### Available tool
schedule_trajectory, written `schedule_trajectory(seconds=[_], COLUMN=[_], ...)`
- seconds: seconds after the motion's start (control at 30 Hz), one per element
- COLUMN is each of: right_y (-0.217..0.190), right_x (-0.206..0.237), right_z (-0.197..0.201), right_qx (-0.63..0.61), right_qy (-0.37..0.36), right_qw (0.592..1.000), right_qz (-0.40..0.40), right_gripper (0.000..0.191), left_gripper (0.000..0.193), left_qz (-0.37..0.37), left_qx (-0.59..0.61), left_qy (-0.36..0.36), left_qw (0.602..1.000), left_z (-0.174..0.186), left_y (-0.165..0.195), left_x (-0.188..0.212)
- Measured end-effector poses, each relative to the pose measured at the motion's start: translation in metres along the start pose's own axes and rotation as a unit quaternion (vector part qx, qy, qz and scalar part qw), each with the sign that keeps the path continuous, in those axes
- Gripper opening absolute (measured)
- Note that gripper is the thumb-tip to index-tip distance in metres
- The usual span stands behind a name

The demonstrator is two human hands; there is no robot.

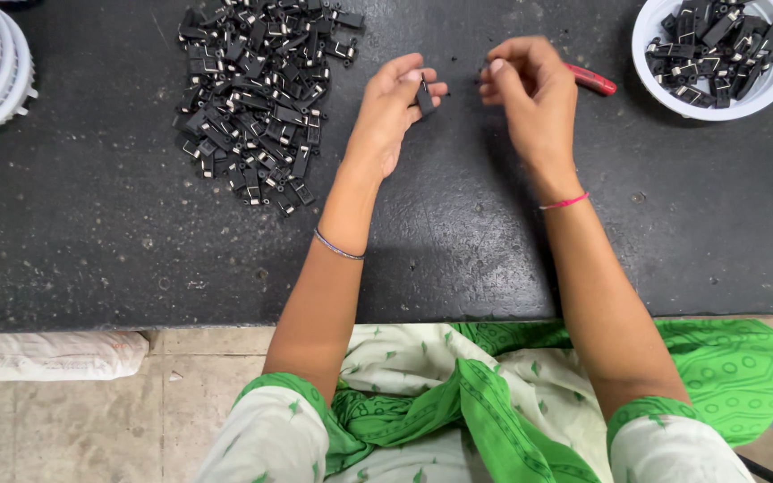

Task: The person sits at a workbench trimming small black electronic components with red-handled pliers, working one component at a time. They pick each part from a pile on the bench, cut or press it with the pliers, and place the processed piece into a white bowl.

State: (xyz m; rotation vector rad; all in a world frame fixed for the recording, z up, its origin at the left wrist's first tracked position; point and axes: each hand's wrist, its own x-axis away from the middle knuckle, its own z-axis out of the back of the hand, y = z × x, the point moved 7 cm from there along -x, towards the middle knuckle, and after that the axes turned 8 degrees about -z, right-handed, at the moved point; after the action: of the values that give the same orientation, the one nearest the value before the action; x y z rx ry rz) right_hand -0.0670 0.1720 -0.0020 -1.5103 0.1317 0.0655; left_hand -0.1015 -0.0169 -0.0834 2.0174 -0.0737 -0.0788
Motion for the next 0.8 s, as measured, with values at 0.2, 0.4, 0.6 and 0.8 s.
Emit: schedule_trajectory(seconds=[0.2,0.4,0.6,0.8], right_y=[-0.008,-0.023,-0.021,-0.018], right_x=[0.006,0.015,0.013,0.012], right_z=[-0.013,-0.018,-0.019,-0.016], right_qx=[0.059,0.097,0.053,0.043], right_qy=[-0.004,-0.007,-0.014,-0.023], right_qw=[0.998,0.994,0.998,0.999], right_qz=[0.017,0.058,0.017,0.015], right_gripper=[0.014,0.011,0.011,0.01], left_gripper=[0.044,0.038,0.041,0.045], left_qz=[-0.066,-0.038,-0.009,-0.002], left_qx=[-0.044,-0.069,-0.015,-0.005], left_qy=[-0.019,-0.02,-0.027,-0.028], left_qw=[0.997,0.997,0.999,1.0], left_z=[-0.004,-0.015,-0.019,-0.018], left_y=[0.019,0.026,0.021,0.021], left_x=[0.004,0.014,0.014,0.014])
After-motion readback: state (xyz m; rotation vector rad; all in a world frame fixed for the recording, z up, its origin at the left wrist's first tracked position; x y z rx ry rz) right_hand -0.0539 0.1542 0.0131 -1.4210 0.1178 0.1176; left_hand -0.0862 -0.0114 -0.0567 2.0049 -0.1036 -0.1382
